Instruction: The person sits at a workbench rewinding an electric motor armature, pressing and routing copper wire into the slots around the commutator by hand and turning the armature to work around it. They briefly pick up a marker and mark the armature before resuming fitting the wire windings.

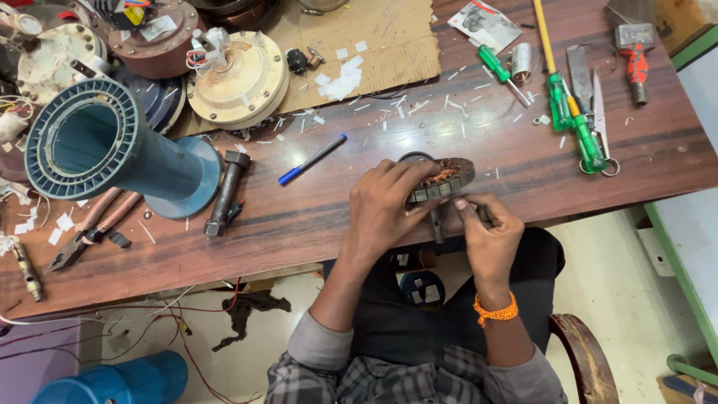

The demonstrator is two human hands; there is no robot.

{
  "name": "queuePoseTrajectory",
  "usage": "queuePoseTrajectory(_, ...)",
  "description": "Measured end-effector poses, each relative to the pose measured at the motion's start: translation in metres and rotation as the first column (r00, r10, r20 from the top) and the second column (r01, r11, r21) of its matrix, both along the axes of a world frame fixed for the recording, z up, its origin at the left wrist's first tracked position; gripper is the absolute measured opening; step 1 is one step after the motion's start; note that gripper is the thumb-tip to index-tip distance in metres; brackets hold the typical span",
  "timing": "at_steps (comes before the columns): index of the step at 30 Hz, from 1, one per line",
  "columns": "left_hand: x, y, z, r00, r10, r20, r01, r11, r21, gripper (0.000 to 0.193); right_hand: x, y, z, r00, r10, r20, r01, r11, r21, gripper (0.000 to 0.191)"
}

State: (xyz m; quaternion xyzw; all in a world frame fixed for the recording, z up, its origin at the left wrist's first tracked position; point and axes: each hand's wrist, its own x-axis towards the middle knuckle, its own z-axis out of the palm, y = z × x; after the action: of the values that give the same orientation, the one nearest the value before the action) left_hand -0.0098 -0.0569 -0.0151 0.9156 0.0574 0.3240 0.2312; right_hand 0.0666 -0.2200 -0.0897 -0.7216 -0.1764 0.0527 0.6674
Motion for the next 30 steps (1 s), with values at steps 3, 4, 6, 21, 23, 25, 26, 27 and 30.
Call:
queuePoseTrajectory(3,0.0,0.001,-0.01,1.0,0.01,0.014,-0.01,1.0,0.009,0.042,0.01,-0.012,0.0,0.996,0.032,-0.078,-0.038,0.996,-0.075,0.007)
queuePoseTrajectory(4,0.0,0.005,-0.011,1.0,-0.004,0.009,0.004,1.0,-0.002,0.04,0.016,-0.017,0.002,0.989,0.095,-0.117,-0.101,0.994,-0.048,0.007)
queuePoseTrajectory(6,-0.001,0.011,-0.014,1.0,-0.023,-0.001,0.023,1.0,-0.017,0.038,0.028,-0.026,0.01,0.956,0.225,-0.188,-0.227,0.974,0.009,0.007)
queuePoseTrajectory(21,0.0,0.01,-0.022,0.999,-0.005,0.039,0.006,1.0,-0.017,0.044,0.043,0.001,0.094,0.874,0.351,0.336,-0.22,0.902,-0.371,0.011)
queuePoseTrajectory(23,0.0,0.007,-0.022,0.999,0.002,0.041,-0.002,1.0,-0.017,0.043,0.048,0.008,0.097,0.846,0.393,0.361,-0.257,0.893,-0.369,0.01)
queuePoseTrajectory(25,0.0,0.004,-0.021,0.999,0.006,0.04,-0.004,0.999,-0.04,0.042,0.049,0.01,0.1,0.834,0.421,0.356,-0.281,0.88,-0.383,0.01)
queuePoseTrajectory(26,0.0,0.003,-0.021,0.999,0.009,0.041,-0.007,0.999,-0.052,0.041,0.05,0.008,0.101,0.837,0.43,0.338,-0.288,0.872,-0.396,0.01)
queuePoseTrajectory(27,0.0,0.002,-0.02,0.999,0.012,0.04,-0.01,0.999,-0.053,0.042,0.049,0.007,0.102,0.839,0.44,0.319,-0.296,0.862,-0.411,0.009)
queuePoseTrajectory(30,0.001,-0.001,-0.019,0.999,0.015,0.044,-0.011,0.997,-0.071,0.044,0.049,-0.004,0.107,0.844,0.437,0.311,-0.269,0.846,-0.46,0.009)
